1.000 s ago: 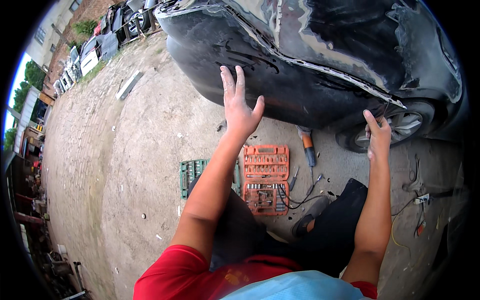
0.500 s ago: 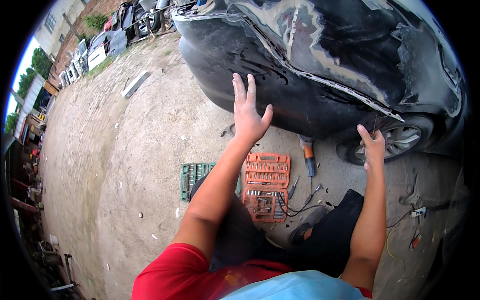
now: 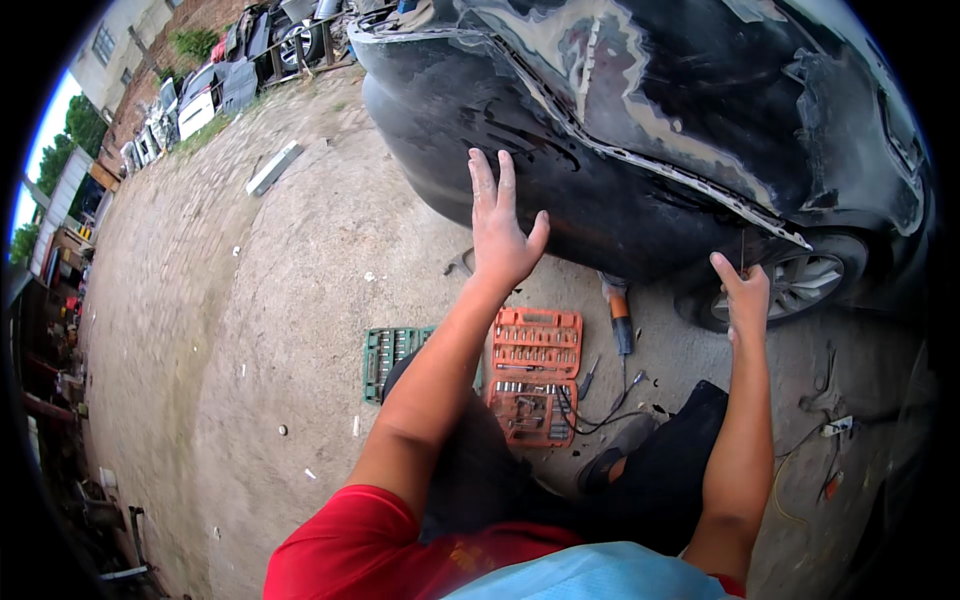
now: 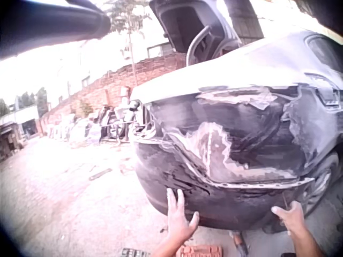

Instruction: The person uses an angle grinder to smooth the surface of a car bumper. They then use a screwdriver to scrape and clean the edges of the bumper and finally wipe the area with their hand.

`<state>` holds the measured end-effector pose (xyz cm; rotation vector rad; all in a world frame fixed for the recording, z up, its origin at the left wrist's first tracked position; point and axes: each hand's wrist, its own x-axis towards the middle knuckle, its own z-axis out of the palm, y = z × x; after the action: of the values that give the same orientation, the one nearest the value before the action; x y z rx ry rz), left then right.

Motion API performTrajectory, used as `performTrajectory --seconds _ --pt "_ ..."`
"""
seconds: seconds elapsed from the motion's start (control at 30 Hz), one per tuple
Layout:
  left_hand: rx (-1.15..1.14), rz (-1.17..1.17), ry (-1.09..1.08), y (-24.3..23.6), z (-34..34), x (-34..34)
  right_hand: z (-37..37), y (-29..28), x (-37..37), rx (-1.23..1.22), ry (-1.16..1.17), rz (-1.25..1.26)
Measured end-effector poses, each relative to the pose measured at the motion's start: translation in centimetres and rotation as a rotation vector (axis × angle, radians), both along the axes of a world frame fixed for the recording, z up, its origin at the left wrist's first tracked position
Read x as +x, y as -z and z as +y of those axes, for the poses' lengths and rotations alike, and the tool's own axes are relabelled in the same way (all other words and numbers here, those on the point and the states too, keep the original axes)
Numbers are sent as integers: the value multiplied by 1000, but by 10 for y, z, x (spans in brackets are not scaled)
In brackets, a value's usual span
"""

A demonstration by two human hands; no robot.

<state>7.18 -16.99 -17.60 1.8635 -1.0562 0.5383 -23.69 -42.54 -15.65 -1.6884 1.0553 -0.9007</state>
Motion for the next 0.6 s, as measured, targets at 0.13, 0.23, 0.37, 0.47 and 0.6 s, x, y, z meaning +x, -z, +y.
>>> performTrajectory --seconds 0.13,0.23,0.37,0.47,0.6 --pt "-15 -4 9 6 -1 4 -2 -4 4 -9 -41 -3" --pt "-19 -26 19 7 -2 4 -13 3 1 -53 -5 48" --pt "-20 -36 31 9 -2 7 -2 -7 3 0 9 93" --pt "-22 -33 53 10 -2 8 -1 -5 3 -23 26 90" --pt "-9 -19 51 9 -3 6 -7 0 1 -90 47 101"
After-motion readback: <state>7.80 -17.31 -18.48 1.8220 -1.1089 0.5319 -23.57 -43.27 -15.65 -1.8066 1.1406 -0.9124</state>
